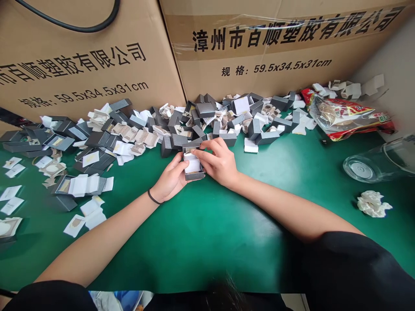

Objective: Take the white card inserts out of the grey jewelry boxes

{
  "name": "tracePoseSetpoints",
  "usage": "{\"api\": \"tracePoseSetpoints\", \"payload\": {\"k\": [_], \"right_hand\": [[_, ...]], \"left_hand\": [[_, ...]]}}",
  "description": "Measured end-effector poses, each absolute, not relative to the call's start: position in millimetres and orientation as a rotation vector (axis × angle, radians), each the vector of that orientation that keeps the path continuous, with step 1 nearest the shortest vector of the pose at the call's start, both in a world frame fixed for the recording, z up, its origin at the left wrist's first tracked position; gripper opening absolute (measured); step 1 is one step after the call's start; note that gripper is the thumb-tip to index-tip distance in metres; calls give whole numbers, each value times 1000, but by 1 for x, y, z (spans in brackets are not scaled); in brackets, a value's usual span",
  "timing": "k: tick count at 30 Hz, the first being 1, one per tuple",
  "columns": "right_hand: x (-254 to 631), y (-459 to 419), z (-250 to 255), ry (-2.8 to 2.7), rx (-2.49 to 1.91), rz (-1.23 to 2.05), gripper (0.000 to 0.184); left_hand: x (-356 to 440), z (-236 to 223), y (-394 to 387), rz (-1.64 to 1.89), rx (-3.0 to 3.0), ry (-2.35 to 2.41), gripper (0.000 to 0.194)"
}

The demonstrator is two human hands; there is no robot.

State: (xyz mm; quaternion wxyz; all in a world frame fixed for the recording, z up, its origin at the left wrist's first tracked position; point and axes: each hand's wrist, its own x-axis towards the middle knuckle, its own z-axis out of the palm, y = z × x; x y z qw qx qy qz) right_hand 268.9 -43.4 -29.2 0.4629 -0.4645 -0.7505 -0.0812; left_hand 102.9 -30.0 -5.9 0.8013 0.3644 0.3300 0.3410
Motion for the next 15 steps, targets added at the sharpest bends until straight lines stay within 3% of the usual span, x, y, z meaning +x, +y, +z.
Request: {"api": "tracePoseSetpoints", "payload": {"k": [4, 15], "right_hand": [[269, -44, -30, -1995, -1248, -315, 34], [271, -43, -23, -2358, -1438, -412, 47]], "left_hand": [[104, -7, -30, 751, 783, 731, 38], [99, -3, -26, 716, 672, 737, 33]]}}
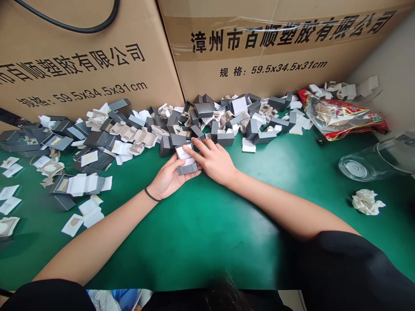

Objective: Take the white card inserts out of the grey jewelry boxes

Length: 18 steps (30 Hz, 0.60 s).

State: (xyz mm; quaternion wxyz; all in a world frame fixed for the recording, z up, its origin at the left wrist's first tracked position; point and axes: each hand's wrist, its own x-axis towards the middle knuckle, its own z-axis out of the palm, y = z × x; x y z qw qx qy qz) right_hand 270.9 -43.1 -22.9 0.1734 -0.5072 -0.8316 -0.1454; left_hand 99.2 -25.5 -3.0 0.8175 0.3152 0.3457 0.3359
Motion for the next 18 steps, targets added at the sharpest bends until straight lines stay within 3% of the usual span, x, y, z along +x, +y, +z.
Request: {"api": "tracePoseSetpoints", "payload": {"k": [6, 13, 18], "right_hand": [[268, -43, -21, -2339, -1388, -384, 45], [269, -42, -31, -2220, -1156, -184, 41], [259, -46, -35, -1964, -967, 48, 53]], "left_hand": [[96, -8, -21, 699, 605, 654, 23], [99, -7, -29, 728, 717, 667, 31], [91, 1, -35, 931, 929, 700, 41]]}}
